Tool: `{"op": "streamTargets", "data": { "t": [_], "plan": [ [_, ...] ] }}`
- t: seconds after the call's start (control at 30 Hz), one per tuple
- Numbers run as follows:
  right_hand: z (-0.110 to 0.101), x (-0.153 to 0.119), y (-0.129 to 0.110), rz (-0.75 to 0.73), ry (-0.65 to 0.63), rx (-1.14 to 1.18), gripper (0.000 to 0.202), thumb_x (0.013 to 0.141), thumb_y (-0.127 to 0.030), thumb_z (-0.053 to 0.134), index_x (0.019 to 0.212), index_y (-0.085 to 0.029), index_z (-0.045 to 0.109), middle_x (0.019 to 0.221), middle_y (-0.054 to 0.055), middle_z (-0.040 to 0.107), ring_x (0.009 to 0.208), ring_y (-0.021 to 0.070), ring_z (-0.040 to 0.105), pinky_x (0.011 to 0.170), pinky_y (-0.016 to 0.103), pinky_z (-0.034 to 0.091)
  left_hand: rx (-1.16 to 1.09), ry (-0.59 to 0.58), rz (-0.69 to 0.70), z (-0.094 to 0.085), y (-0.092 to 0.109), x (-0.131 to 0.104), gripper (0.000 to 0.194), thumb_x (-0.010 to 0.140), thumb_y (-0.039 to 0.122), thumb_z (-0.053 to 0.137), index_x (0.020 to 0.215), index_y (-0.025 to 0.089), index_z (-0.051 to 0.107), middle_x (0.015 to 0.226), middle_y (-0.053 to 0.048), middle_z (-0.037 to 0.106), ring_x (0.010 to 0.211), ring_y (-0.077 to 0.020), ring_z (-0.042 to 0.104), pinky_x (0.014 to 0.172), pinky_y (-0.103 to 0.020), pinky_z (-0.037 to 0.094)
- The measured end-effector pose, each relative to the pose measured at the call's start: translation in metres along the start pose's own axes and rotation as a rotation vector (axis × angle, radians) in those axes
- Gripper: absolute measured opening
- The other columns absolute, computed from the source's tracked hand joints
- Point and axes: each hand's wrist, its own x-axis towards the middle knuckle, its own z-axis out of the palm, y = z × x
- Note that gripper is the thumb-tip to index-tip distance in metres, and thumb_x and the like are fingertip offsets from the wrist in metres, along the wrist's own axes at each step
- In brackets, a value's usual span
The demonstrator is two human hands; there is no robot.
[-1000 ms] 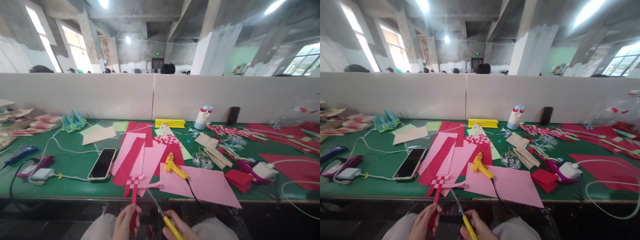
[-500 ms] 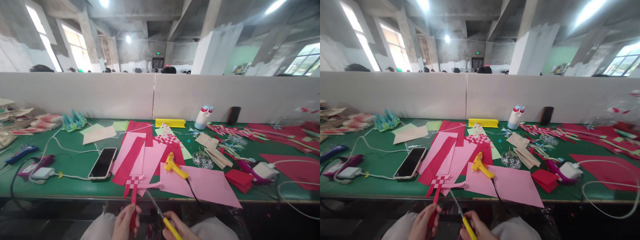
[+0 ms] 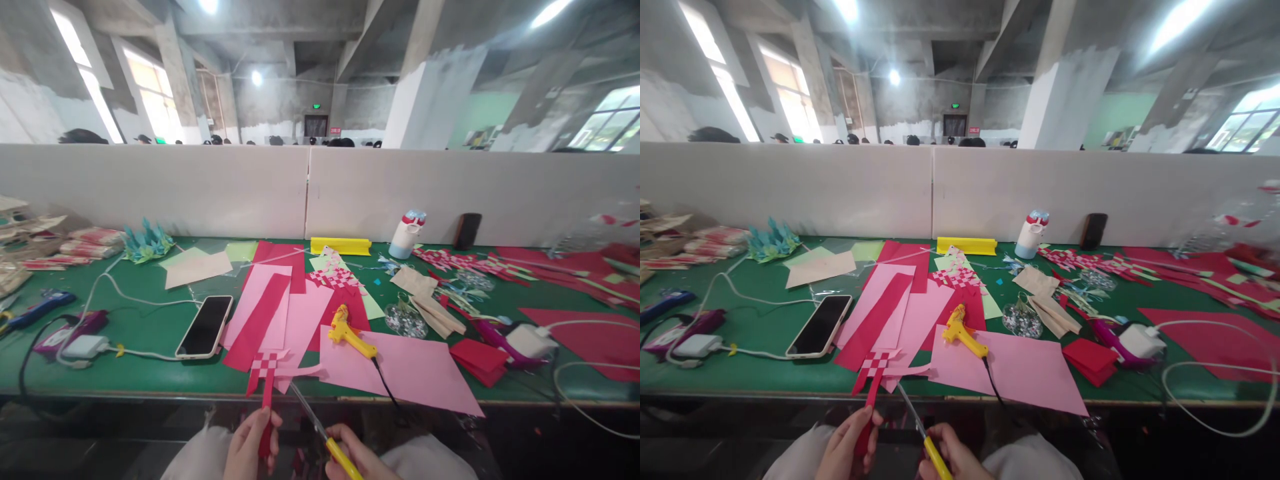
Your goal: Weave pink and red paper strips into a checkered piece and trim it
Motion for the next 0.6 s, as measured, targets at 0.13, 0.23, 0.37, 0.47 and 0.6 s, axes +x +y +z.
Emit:
{"op": "streamTargets", "data": {
  "t": [0.13, 0.23, 0.37, 0.47, 0.6],
  "plan": [
    [-0.001, 0.002, 0.003, 0.002, -0.010, -0.024, 0.055, 0.060, -0.059, 0.074, 0.091, -0.023, 0.047, 0.061, -0.009, 0.035, 0.055, 0.0073, 0.042, 0.057, 0.021, 0.035, -0.014, -0.002, 0.002, 0.000, -0.001, 0.000, 0.047, 0.057, 0.059, 0.075, 0.064, 0.014, 0.062, 0.039, 0.004, 0.048, 0.031, -0.0041, 0.036, 0.035, -0.016, 0.022],
    [-0.001, -0.003, -0.007, 0.023, -0.019, -0.044, 0.051, 0.060, -0.055, 0.075, 0.092, -0.024, 0.049, 0.061, -0.009, 0.034, 0.056, 0.0081, 0.043, 0.058, 0.021, 0.036, -0.002, 0.002, 0.006, 0.001, 0.000, 0.000, 0.047, 0.056, 0.059, 0.074, 0.063, 0.014, 0.062, 0.039, 0.003, 0.048, 0.031, -0.0047, 0.036, 0.035, -0.017, 0.023],
    [0.001, -0.008, -0.023, 0.057, -0.024, -0.034, 0.042, 0.063, -0.049, 0.074, 0.089, -0.024, 0.053, 0.063, -0.007, 0.039, 0.061, 0.0094, 0.048, 0.060, 0.021, 0.039, 0.002, 0.002, 0.011, 0.000, 0.000, 0.000, 0.048, 0.056, 0.060, 0.074, 0.063, 0.014, 0.062, 0.039, 0.003, 0.048, 0.030, -0.0047, 0.036, 0.034, -0.017, 0.023],
    [0.001, -0.010, -0.029, 0.077, -0.031, 0.002, 0.037, 0.067, -0.047, 0.072, 0.088, -0.023, 0.054, 0.064, -0.006, 0.041, 0.063, 0.0097, 0.050, 0.061, 0.021, 0.040, 0.000, 0.003, 0.017, -0.001, -0.001, 0.000, 0.050, 0.056, 0.063, 0.073, 0.063, 0.014, 0.062, 0.039, 0.004, 0.047, 0.031, -0.0044, 0.035, 0.034, -0.017, 0.023],
    [0.000, -0.011, -0.028, 0.078, -0.026, 0.017, 0.038, 0.066, -0.047, 0.074, 0.090, -0.023, 0.055, 0.063, -0.006, 0.042, 0.064, 0.0100, 0.051, 0.062, 0.021, 0.040, 0.004, 0.010, 0.000, -0.002, -0.002, 0.001, 0.051, 0.055, 0.064, 0.073, 0.063, 0.015, 0.062, 0.040, 0.004, 0.048, 0.031, -0.0042, 0.036, 0.034, -0.016, 0.023]
  ]
}}
